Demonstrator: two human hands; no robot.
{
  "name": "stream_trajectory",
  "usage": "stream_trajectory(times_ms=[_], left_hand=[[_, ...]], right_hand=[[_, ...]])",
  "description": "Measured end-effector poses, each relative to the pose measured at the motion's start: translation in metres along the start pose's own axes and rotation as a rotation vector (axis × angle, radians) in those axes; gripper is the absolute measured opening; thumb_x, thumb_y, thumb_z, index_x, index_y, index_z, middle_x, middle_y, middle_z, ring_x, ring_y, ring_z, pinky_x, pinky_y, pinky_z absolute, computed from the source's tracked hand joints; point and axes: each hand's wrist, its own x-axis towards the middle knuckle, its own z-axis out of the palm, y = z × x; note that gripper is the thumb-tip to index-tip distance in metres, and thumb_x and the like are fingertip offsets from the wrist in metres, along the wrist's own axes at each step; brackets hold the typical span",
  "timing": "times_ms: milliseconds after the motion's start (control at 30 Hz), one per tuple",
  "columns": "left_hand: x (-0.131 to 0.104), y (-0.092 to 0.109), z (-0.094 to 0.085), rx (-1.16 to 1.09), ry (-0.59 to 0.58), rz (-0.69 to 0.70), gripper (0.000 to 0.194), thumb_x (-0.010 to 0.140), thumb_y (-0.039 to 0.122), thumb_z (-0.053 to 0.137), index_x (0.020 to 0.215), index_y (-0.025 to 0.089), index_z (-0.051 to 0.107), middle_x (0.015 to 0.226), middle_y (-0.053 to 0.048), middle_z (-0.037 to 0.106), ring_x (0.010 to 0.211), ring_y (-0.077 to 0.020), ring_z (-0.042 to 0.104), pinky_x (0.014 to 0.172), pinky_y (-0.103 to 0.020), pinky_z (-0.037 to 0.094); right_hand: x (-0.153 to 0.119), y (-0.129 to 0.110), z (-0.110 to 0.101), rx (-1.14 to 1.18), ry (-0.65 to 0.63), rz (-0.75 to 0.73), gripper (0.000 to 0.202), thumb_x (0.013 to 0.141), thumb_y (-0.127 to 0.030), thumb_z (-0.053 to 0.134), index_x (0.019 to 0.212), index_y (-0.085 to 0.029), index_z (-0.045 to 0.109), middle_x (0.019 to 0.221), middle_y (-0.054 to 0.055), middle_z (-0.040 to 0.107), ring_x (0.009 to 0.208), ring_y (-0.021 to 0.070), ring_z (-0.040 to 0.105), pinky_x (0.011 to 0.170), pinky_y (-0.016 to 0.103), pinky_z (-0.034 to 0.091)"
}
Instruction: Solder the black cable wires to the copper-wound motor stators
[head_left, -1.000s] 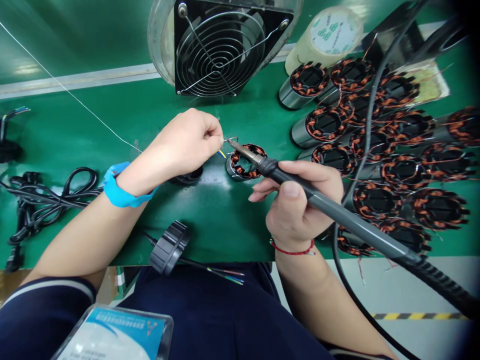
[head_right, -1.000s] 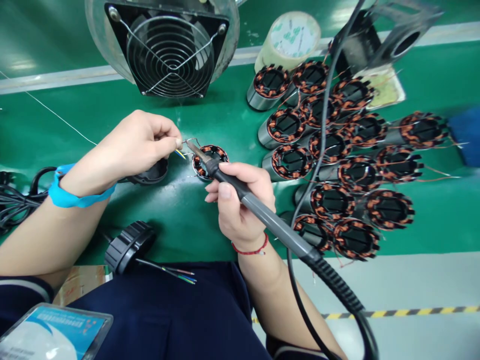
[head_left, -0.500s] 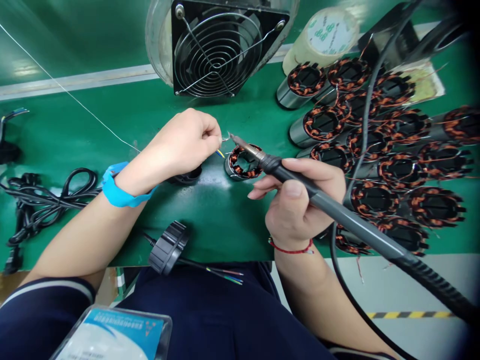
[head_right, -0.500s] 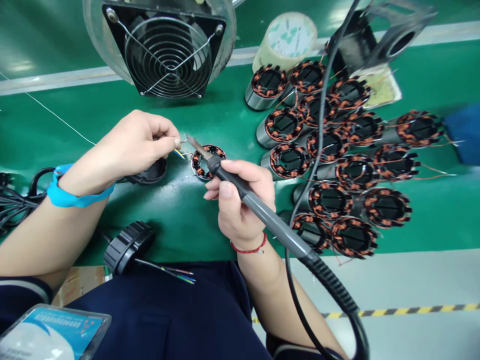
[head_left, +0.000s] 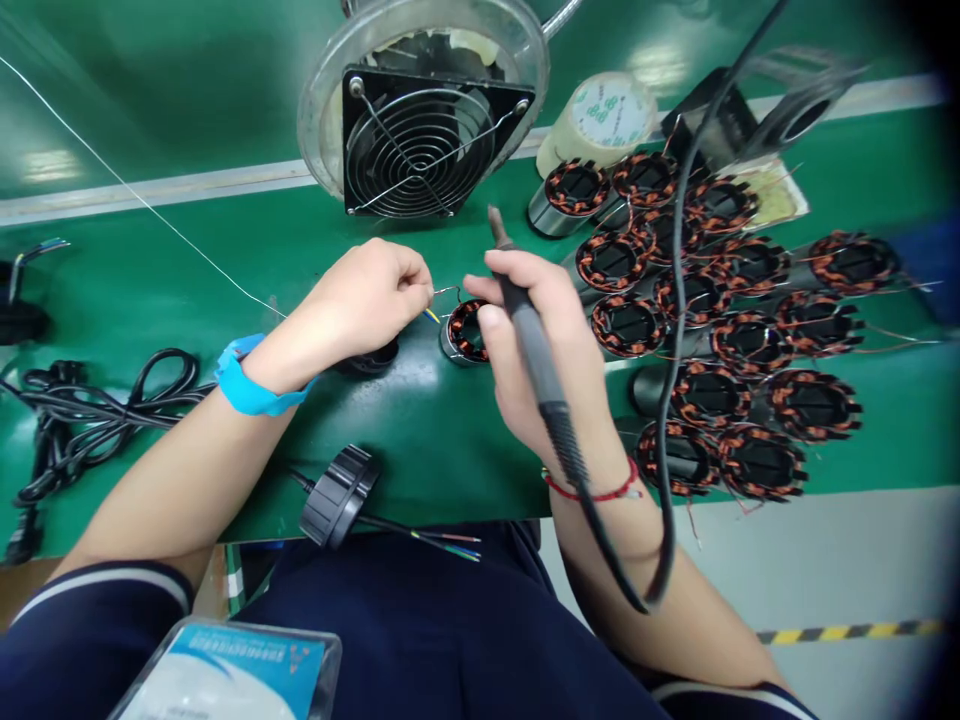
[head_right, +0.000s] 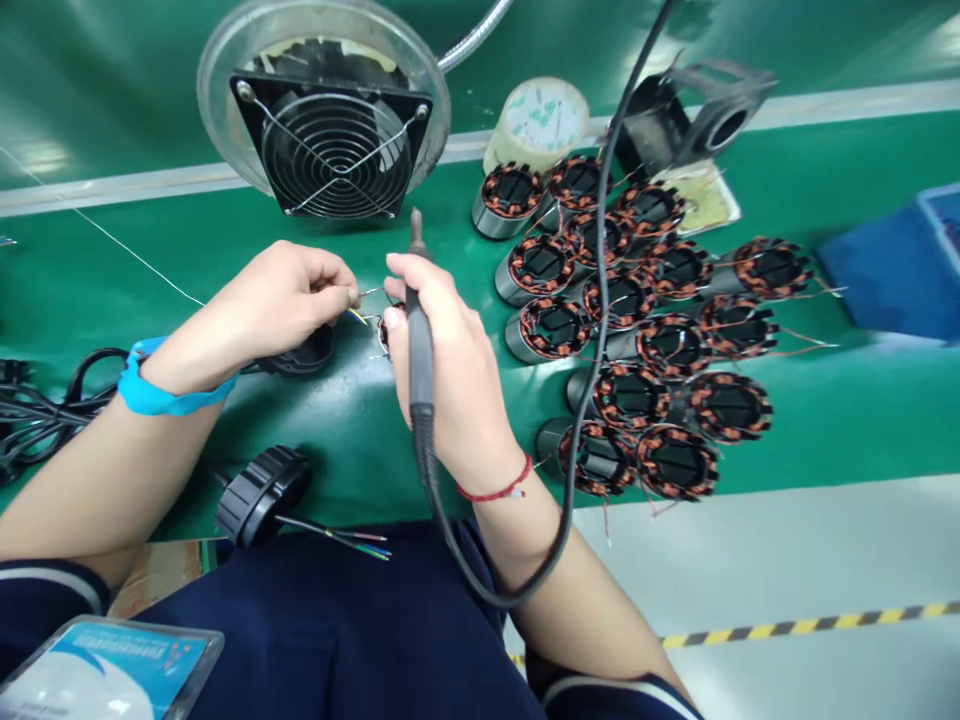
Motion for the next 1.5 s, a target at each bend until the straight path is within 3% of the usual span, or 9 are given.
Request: stream_trajectory(times_ms=[200,567,667,800,1100,1500], left_hand=[[-0.002,0.002,-0.001,0.003,0.001,-0.013,0.016,0.078,0.014,0.053,0.066,0.015,0.063,0.06,0.0,0.055,0.059,-0.0122,0.045,0.062,-0.029,0.037],[-0.003,-0.001,-0.005,-0.076,-0.018,-0.004,0.016,0.079,0.019,0.054,0.066,0.014,0.062,0.06,0.0,0.056,0.057,-0.011,0.044,0.057,-0.028,0.032],[-0.004,-0.002,-0.006,-0.097,-0.018,0.004,0.016,0.079,0.019,0.054,0.065,0.015,0.06,0.057,0.002,0.053,0.055,-0.0108,0.042,0.056,-0.028,0.031],[-0.007,-0.002,-0.007,-0.1,-0.016,0.019,0.015,0.079,0.017,0.053,0.065,0.017,0.059,0.056,0.003,0.05,0.055,-0.0113,0.04,0.056,-0.029,0.03],[-0.012,-0.001,-0.009,-0.075,-0.018,0.077,0.015,0.078,0.015,0.05,0.064,0.018,0.055,0.059,0.002,0.053,0.056,-0.0119,0.043,0.057,-0.028,0.031],[-0.021,0.003,-0.025,-0.032,0.076,0.189,0.02,0.086,0.025,0.053,0.085,0.016,0.07,0.08,-0.003,0.069,0.072,-0.0156,0.058,0.069,-0.029,0.041]], right_hand=[[-0.001,0.015,0.016,-0.095,0.019,0.01,0.048,0.089,-0.021,0.055,0.135,-0.03,0.044,0.131,0.006,0.059,0.123,0.0282,0.058,0.106,0.055,0.048],[-0.004,0.021,0.022,-0.087,0.118,-0.049,0.043,0.087,-0.02,0.054,0.128,-0.03,0.048,0.114,0.003,0.067,0.108,0.0238,0.064,0.098,0.048,0.05],[-0.004,0.018,0.024,-0.148,0.159,-0.127,0.043,0.086,-0.022,0.058,0.127,-0.03,0.049,0.104,0.002,0.068,0.1,0.0236,0.063,0.093,0.046,0.05],[-0.001,0.012,0.026,-0.18,0.118,-0.217,0.042,0.086,-0.017,0.057,0.125,-0.031,0.05,0.097,0.001,0.07,0.094,0.0225,0.063,0.09,0.043,0.048],[0.005,0.01,0.026,-0.202,0.069,-0.181,0.043,0.083,-0.014,0.057,0.122,-0.031,0.05,0.092,-0.002,0.072,0.094,0.0222,0.064,0.091,0.043,0.045],[0.007,0.01,0.028,-0.122,0.094,-0.138,0.044,0.085,-0.015,0.054,0.125,-0.031,0.046,0.094,-0.001,0.069,0.093,0.0217,0.063,0.092,0.043,0.047]])
